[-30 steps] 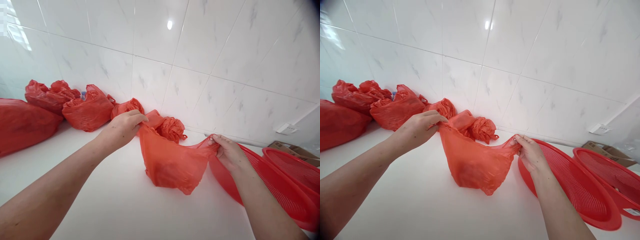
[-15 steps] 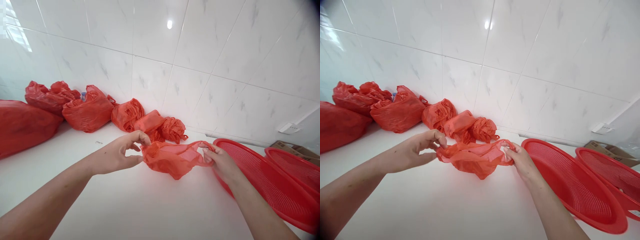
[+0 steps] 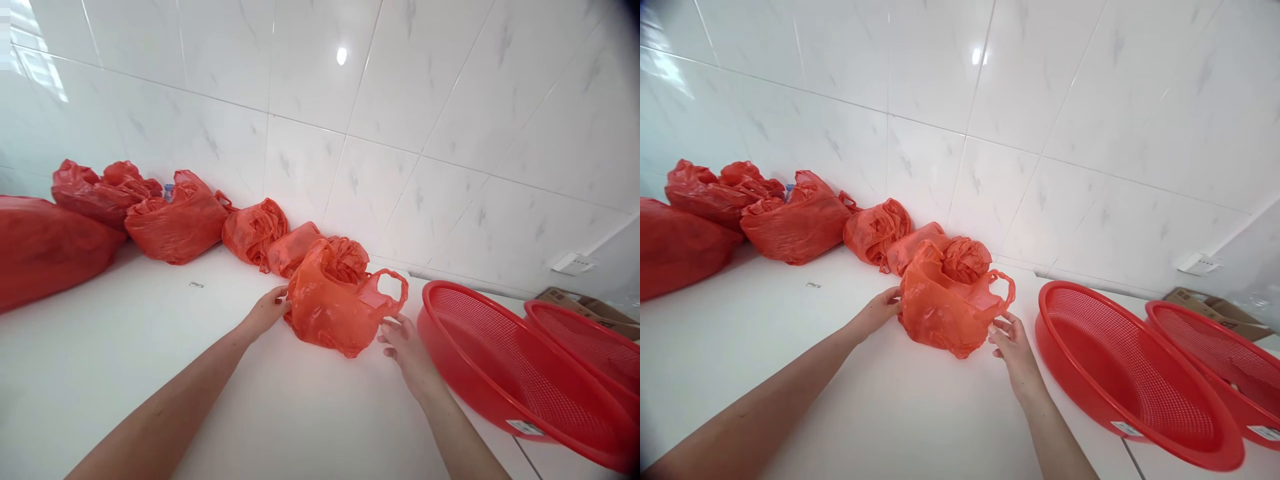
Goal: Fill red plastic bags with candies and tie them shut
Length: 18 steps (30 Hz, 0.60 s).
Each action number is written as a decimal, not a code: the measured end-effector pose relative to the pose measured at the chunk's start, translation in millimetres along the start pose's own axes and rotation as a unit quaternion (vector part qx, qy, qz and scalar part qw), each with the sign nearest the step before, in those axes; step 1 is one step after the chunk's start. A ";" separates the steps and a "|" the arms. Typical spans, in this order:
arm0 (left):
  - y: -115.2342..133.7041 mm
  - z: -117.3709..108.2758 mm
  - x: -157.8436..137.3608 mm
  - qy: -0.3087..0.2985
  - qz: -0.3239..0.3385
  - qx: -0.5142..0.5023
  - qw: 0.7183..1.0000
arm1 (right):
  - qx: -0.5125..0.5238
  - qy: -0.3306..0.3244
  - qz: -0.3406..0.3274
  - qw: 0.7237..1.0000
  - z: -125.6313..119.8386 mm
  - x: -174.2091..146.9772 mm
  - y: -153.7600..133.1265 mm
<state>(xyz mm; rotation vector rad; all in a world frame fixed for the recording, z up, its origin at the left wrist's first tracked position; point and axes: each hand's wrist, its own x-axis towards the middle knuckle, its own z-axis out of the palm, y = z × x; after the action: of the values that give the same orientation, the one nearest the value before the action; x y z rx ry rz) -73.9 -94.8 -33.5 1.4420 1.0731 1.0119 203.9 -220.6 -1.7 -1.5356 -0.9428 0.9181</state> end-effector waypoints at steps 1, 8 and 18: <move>-0.1 5.2 2.6 -0.010 -0.003 -0.020 1.000 | -0.014 0.009 0.000 1.000 5.2 0.7 2.1; 26.4 33.1 0.5 0.003 0.010 -0.069 0.998 | -0.008 0.002 -0.032 0.999 38.1 17.5 21.8; 52.3 13.1 -6.7 0.088 0.099 -0.077 0.988 | 0.066 0.039 -0.043 0.996 28.6 33.2 38.8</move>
<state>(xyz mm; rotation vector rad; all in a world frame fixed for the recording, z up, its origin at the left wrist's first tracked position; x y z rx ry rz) -57.5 -108.3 16.5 1.3709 0.9664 1.3561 194.6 -184.1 -46.5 -1.3983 -0.8676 0.8365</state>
